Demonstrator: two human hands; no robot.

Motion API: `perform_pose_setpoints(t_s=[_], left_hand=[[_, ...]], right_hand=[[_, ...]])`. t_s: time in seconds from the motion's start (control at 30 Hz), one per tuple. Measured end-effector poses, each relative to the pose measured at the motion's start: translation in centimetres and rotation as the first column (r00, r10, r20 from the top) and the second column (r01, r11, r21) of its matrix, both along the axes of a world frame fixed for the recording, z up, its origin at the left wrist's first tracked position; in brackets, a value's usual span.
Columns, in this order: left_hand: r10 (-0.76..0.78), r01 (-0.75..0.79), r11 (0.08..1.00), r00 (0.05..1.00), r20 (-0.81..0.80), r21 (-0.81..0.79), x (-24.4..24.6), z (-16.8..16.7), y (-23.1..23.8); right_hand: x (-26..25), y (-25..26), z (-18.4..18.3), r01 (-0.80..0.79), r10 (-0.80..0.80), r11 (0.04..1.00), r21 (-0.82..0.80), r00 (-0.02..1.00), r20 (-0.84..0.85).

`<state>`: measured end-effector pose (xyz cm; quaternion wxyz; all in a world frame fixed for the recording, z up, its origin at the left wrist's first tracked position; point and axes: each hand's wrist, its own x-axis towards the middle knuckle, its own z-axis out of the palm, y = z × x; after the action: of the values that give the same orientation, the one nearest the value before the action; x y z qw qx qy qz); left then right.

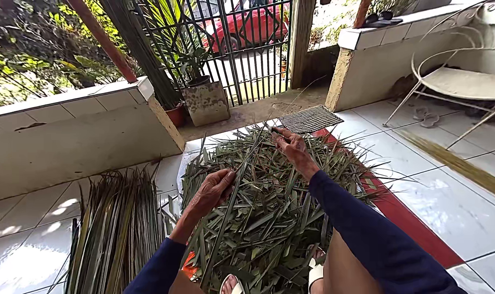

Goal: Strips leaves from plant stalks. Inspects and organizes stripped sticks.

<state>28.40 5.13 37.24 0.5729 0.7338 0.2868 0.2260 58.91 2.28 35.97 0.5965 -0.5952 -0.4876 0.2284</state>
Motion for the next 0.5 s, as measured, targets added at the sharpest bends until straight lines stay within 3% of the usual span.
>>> perform_pose_setpoints(t_s=[0.2, 0.33, 0.4, 0.5], left_hand=[[-0.054, 0.054, 0.998, 0.999, 0.005, -0.037, -0.2, -0.4, 0.1], [0.066, -0.067, 0.998, 0.997, -0.029, -0.019, -0.2, -0.3, 0.0], [0.157, -0.157, 0.988, 0.988, -0.009, -0.002, 0.4, -0.2, 0.2], [0.245, -0.246, 0.969, 0.968, 0.05, 0.014, 1.6, 0.1, 0.4]], right_hand=[[4.0, 1.2, -1.2, 0.137, -0.127, 0.989, 0.057, 0.982, -0.141], [4.6, 0.4, -1.6, 0.286, -0.283, 0.958, 0.015, 0.955, -0.093], [3.1, -0.8, -0.5, 0.26, -0.262, 0.965, -0.043, 0.965, -0.035], [-0.8, -1.4, 0.9, 0.048, -0.047, 0.999, -0.023, 0.998, 0.052]])
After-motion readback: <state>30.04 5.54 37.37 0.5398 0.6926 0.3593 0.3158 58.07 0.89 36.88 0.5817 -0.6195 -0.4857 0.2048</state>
